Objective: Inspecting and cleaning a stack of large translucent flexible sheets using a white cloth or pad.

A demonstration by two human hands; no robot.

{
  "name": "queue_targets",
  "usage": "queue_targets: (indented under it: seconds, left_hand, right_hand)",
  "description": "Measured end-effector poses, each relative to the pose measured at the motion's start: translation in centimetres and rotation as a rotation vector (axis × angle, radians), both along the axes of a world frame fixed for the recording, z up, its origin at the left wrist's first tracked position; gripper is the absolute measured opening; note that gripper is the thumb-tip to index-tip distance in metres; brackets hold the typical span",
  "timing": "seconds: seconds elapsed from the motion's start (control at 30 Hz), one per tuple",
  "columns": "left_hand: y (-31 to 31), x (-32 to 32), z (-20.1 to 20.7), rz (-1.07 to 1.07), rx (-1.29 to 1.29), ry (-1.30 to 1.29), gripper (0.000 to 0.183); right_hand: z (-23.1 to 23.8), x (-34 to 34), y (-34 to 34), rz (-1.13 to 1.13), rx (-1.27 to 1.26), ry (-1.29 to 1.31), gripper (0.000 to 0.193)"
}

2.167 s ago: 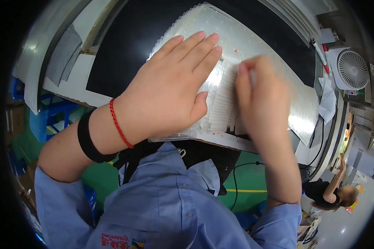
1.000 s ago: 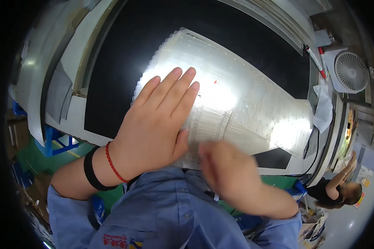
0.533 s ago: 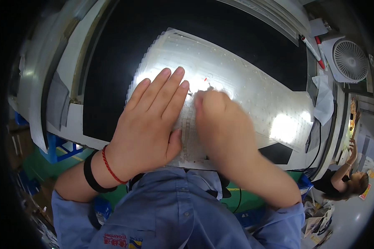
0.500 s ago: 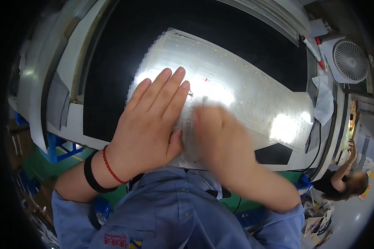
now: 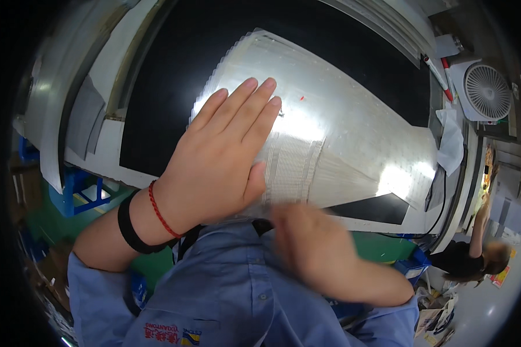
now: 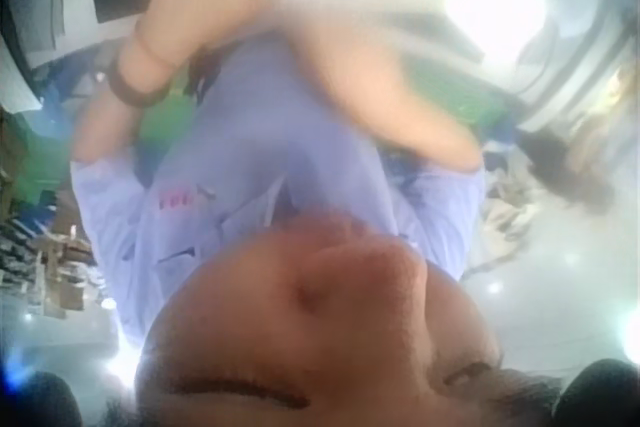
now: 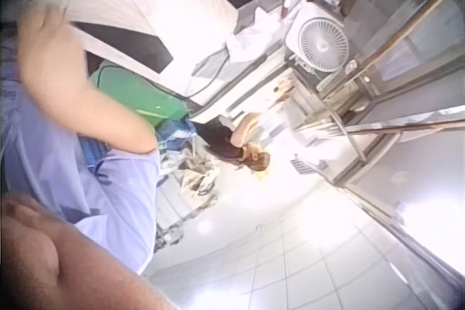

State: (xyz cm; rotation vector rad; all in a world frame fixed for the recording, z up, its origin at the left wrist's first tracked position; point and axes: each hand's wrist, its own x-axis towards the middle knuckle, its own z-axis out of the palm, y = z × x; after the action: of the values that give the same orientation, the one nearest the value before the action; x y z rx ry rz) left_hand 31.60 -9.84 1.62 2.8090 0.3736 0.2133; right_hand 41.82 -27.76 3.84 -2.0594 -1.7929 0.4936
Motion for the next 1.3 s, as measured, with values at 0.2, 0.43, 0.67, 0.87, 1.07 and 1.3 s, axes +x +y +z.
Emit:
queue_targets:
  seconds: [0.2, 0.43, 0.67, 0.87, 1.07, 1.3]
  left_hand:
    - [-0.2, -0.7, -0.9, 0.016, 0.014, -0.069, 0.07]
    - [-0.4, -0.9, -0.9, 0.012, 0.023, -0.086, 0.069]
    - [-0.2, -0.7, -1.0, -0.006, 0.009, -0.121, 0.069]
    - [-0.3, -0.9, -1.3, 0.009, 0.043, -0.127, 0.067]
    - [-0.3, -0.4, -1.1, -0.013, 0.022, -0.112, 0.069]
    - [-0.2, -0.7, -1.0, 0.002, 0.046, -0.074, 0.071]
  right_hand:
    - [-2.3, 1.3, 4.0, -0.146, 0.157, -0.143, 0.014]
    - [-1.1, 2.2, 4.4, -0.242, 0.331, -0.14, 0.016]
    - [-1.0, -1.1, -0.3, -0.211, 0.149, -0.159, 0.016]
    - [0.2, 1.6, 4.1, -0.257, 0.281, -0.134, 0.015]
    - [-1.0, -1.6, 0.1, -0.128, 0.083, -0.113, 0.013]
    - [-2.0, 3.1, 6.9, -0.267, 0.291, -0.165, 0.016]
